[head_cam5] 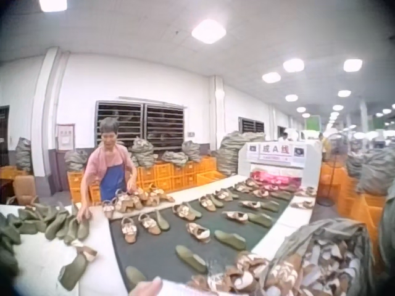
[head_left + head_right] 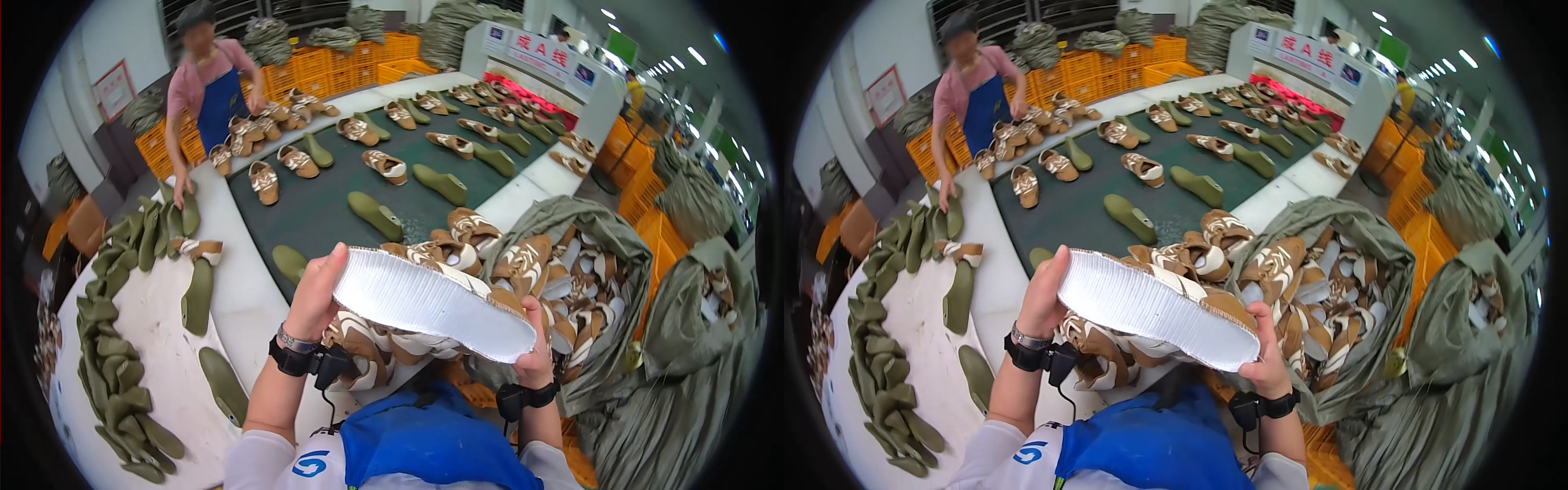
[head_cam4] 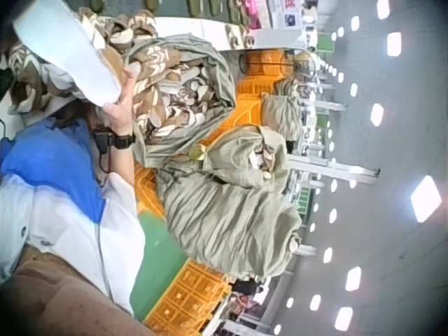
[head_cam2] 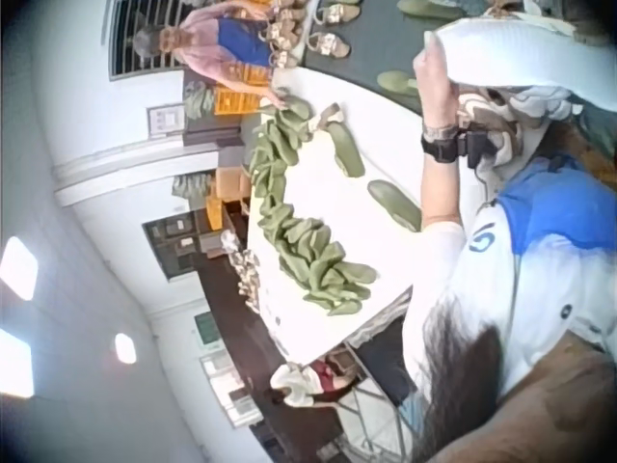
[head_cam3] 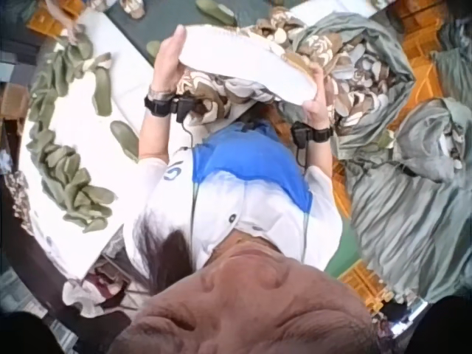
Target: Processing shoes by inserting shoe lasts into them and organizing them on a table and in bags.
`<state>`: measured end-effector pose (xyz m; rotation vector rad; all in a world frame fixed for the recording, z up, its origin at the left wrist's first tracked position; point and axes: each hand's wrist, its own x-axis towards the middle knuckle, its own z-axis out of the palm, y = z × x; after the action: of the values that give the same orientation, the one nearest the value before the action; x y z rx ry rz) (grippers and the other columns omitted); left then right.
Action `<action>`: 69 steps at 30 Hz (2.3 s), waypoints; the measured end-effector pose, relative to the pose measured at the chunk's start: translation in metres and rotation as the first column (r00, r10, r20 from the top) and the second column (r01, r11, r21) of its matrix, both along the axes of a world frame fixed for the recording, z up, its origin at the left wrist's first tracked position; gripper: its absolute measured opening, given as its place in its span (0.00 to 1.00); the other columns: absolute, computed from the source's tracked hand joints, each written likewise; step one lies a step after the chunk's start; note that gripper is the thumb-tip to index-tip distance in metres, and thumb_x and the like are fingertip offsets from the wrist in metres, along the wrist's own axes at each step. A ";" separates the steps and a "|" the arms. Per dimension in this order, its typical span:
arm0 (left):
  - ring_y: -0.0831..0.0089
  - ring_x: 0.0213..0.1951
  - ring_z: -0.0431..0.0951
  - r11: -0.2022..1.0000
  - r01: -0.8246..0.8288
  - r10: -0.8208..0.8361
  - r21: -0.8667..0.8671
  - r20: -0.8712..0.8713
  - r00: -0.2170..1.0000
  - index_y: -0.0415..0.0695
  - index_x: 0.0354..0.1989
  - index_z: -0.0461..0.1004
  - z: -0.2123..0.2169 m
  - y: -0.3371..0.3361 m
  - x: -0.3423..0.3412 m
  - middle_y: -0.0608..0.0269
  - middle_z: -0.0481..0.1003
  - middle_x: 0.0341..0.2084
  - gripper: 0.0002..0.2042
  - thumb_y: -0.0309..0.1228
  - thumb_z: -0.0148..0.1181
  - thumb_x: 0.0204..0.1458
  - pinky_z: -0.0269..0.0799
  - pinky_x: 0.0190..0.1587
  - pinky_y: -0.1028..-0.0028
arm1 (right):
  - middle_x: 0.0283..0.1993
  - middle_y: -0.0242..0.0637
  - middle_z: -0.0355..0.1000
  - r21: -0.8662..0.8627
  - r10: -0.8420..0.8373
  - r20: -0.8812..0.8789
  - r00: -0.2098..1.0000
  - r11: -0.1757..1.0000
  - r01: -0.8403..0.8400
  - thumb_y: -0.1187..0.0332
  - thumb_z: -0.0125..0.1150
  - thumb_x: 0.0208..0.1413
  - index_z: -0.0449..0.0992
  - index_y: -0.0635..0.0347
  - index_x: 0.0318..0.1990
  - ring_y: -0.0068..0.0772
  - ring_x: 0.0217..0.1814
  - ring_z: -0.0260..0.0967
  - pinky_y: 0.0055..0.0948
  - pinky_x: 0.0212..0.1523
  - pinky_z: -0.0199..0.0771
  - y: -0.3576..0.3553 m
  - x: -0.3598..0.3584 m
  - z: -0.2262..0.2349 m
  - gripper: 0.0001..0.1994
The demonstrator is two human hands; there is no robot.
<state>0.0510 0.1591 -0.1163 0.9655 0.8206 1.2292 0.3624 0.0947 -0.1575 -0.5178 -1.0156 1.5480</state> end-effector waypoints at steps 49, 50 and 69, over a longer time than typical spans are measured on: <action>0.40 0.58 0.53 0.926 0.011 0.343 0.377 -0.854 0.391 0.41 0.51 0.66 -0.152 -0.067 -0.048 0.43 0.55 0.57 0.29 0.35 0.67 0.39 0.52 0.59 0.53 | 0.31 0.37 0.74 0.038 0.121 0.922 0.368 0.917 -0.397 0.63 0.63 0.48 0.75 0.59 0.40 0.28 0.28 0.70 0.25 0.29 0.69 0.085 -0.094 0.027 0.13; 0.40 0.58 0.53 0.920 0.028 0.345 0.390 -0.844 0.411 0.42 0.51 0.66 -0.154 -0.067 -0.050 0.42 0.55 0.57 0.30 0.37 0.68 0.38 0.53 0.59 0.52 | 0.30 0.37 0.73 0.068 0.125 0.914 0.385 0.891 -0.449 0.64 0.62 0.48 0.75 0.59 0.40 0.26 0.28 0.69 0.25 0.30 0.68 0.104 -0.101 0.042 0.13; 0.39 0.60 0.50 0.968 -0.002 0.216 0.250 -0.832 0.510 0.44 0.55 0.65 -0.181 -0.060 -0.057 0.40 0.53 0.58 0.32 0.43 0.65 0.39 0.46 0.61 0.48 | 0.48 0.54 0.67 0.067 -0.198 0.967 -0.159 0.804 -0.591 0.65 0.54 0.48 0.69 0.52 0.50 0.52 0.50 0.66 0.42 0.51 0.66 0.415 -0.316 -0.167 0.19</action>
<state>-0.0056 0.0990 -0.2974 1.7984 1.5712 0.8946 0.0463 0.5099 -0.3240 -1.2748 -2.8699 0.6640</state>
